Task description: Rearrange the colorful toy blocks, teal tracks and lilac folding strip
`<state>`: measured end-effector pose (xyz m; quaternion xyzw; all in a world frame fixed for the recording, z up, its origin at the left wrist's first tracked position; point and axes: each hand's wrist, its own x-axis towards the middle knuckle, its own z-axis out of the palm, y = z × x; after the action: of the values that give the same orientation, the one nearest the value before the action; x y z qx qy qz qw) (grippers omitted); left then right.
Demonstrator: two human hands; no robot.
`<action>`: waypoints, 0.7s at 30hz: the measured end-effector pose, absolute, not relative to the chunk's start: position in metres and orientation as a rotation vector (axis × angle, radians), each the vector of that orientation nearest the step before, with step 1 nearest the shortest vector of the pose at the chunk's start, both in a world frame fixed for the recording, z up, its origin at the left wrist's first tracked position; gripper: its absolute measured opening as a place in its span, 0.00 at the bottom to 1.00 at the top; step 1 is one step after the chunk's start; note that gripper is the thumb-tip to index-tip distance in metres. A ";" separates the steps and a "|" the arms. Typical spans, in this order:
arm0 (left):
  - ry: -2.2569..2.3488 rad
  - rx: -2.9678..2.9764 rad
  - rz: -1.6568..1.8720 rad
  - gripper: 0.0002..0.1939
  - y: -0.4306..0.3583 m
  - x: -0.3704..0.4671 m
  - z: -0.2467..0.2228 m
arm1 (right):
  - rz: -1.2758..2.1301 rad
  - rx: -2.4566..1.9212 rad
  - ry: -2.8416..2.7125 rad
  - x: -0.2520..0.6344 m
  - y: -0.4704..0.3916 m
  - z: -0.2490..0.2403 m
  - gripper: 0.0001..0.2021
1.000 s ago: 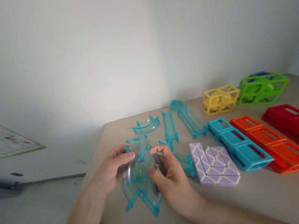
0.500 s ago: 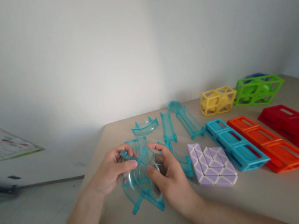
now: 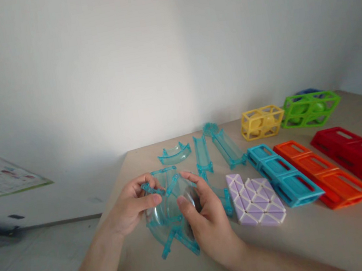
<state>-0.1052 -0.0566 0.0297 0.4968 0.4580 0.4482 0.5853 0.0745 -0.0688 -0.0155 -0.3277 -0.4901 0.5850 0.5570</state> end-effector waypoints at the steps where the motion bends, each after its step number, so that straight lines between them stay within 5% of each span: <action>1: 1.071 1.176 1.033 0.17 -0.057 -0.105 0.030 | 1.395 -0.770 -1.170 0.074 -0.069 -0.017 0.20; 21: 1.093 1.177 0.994 0.17 -0.059 -0.104 0.030 | 1.299 -0.803 -1.202 0.072 -0.074 -0.013 0.19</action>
<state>-0.1038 -0.0586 0.0299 0.5049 0.4686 0.4262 0.5863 0.0721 -0.0741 -0.0127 -0.3415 -0.5107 0.5519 0.5640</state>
